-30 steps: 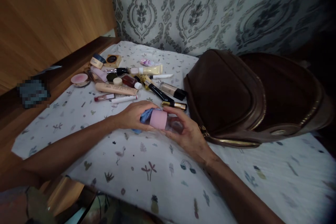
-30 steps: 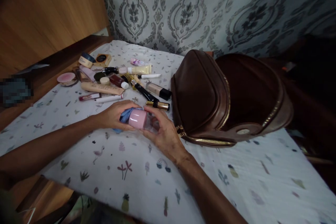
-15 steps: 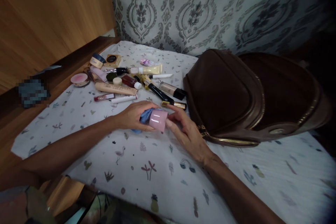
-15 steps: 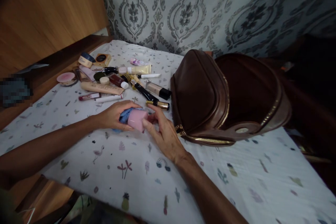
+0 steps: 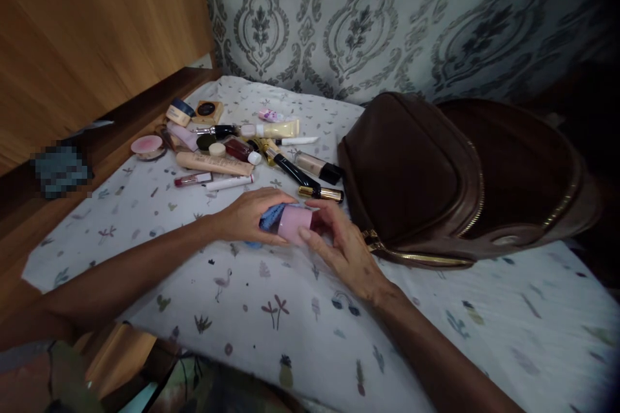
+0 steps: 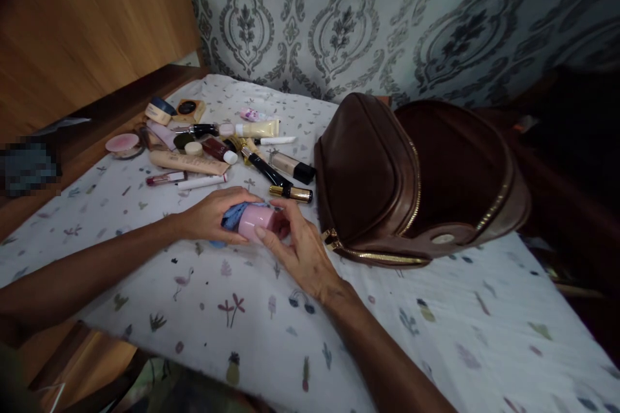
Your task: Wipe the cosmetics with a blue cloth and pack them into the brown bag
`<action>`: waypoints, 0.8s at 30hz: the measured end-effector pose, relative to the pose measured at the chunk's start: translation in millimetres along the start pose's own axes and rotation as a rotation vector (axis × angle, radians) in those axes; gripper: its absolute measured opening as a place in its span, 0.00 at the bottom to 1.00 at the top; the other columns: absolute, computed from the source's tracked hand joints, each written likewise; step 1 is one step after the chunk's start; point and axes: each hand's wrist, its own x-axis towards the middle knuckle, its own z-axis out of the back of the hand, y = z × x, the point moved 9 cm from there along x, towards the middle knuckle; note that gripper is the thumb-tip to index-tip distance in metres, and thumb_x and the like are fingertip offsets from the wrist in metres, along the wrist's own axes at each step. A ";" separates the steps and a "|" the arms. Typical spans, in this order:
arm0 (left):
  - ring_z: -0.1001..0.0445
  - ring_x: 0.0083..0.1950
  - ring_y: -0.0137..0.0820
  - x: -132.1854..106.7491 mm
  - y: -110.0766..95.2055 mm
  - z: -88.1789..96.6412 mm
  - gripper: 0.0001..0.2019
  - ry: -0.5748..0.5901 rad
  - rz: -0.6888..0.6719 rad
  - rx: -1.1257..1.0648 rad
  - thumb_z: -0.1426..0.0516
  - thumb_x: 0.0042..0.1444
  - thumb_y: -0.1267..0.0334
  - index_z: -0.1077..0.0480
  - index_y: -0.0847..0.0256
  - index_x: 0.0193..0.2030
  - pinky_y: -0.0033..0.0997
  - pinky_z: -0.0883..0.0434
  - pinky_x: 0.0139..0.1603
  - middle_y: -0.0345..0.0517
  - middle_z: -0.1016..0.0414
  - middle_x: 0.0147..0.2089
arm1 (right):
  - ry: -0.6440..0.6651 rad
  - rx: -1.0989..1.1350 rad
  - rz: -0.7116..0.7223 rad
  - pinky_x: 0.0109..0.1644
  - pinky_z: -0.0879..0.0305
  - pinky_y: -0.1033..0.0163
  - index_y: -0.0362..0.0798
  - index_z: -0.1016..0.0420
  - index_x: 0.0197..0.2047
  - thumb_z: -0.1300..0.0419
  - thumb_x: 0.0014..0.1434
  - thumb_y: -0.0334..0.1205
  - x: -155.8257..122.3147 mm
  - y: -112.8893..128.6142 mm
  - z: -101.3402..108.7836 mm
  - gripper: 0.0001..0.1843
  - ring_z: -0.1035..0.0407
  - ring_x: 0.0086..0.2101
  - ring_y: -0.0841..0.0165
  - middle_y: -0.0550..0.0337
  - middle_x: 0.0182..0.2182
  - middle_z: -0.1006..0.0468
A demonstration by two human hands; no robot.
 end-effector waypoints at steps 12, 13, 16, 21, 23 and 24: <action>0.23 0.51 0.42 0.7 -0.2 1.9 0.30 0.004 0.042 -0.066 0.35 0.53 0.45 0.31 0.62 0.56 0.40 0.28 0.52 0.54 0.22 0.52 | 0.006 -0.039 0.026 0.40 0.28 0.55 0.50 0.35 0.56 0.38 0.60 0.58 0.2 1.7 -2.0 0.28 0.27 0.37 0.62 0.52 0.45 0.24; 0.24 0.52 0.42 0.4 0.1 1.5 0.30 0.002 0.041 -0.063 0.36 0.53 0.45 0.31 0.61 0.57 0.40 0.28 0.53 0.54 0.23 0.53 | 0.011 -0.046 0.028 0.40 0.28 0.55 0.50 0.35 0.56 0.39 0.61 0.58 0.0 2.7 -2.5 0.27 0.27 0.36 0.62 0.53 0.43 0.23; 0.24 0.52 0.42 -0.1 -1.7 1.6 0.29 -0.016 0.020 -0.056 0.37 0.56 0.44 0.31 0.60 0.58 0.42 0.28 0.54 0.54 0.23 0.54 | 0.014 -0.039 0.028 0.39 0.29 0.55 0.49 0.34 0.54 0.42 0.63 0.58 -0.8 4.6 -1.9 0.24 0.27 0.35 0.62 0.55 0.39 0.22; 0.25 0.48 0.39 -0.3 -14.9 7.0 0.26 -0.101 -0.081 -0.005 0.40 0.60 0.44 0.31 0.59 0.58 0.41 0.28 0.51 0.52 0.24 0.48 | 0.000 0.021 -0.054 0.40 0.30 0.55 0.49 0.32 0.53 0.42 0.63 0.60 -0.8 -2.4 0.1 0.26 0.26 0.37 0.61 0.55 0.38 0.21; 0.27 0.46 0.38 -1.6 -21.8 9.3 0.23 -0.150 -0.122 0.060 0.42 0.63 0.45 0.31 0.58 0.57 0.40 0.28 0.48 0.50 0.25 0.45 | -0.008 0.061 -0.082 0.42 0.30 0.55 0.49 0.32 0.53 0.42 0.62 0.61 -0.2 -5.7 0.3 0.26 0.26 0.38 0.61 0.54 0.39 0.21; 0.27 0.45 0.37 -2.7 -25.3 10.1 0.22 -0.174 -0.139 0.101 0.43 0.64 0.46 0.31 0.57 0.57 0.39 0.28 0.47 0.50 0.26 0.44 | -0.011 0.093 -0.087 0.42 0.30 0.56 0.49 0.32 0.52 0.41 0.62 0.62 0.3 -6.5 0.4 0.27 0.26 0.38 0.61 0.54 0.39 0.21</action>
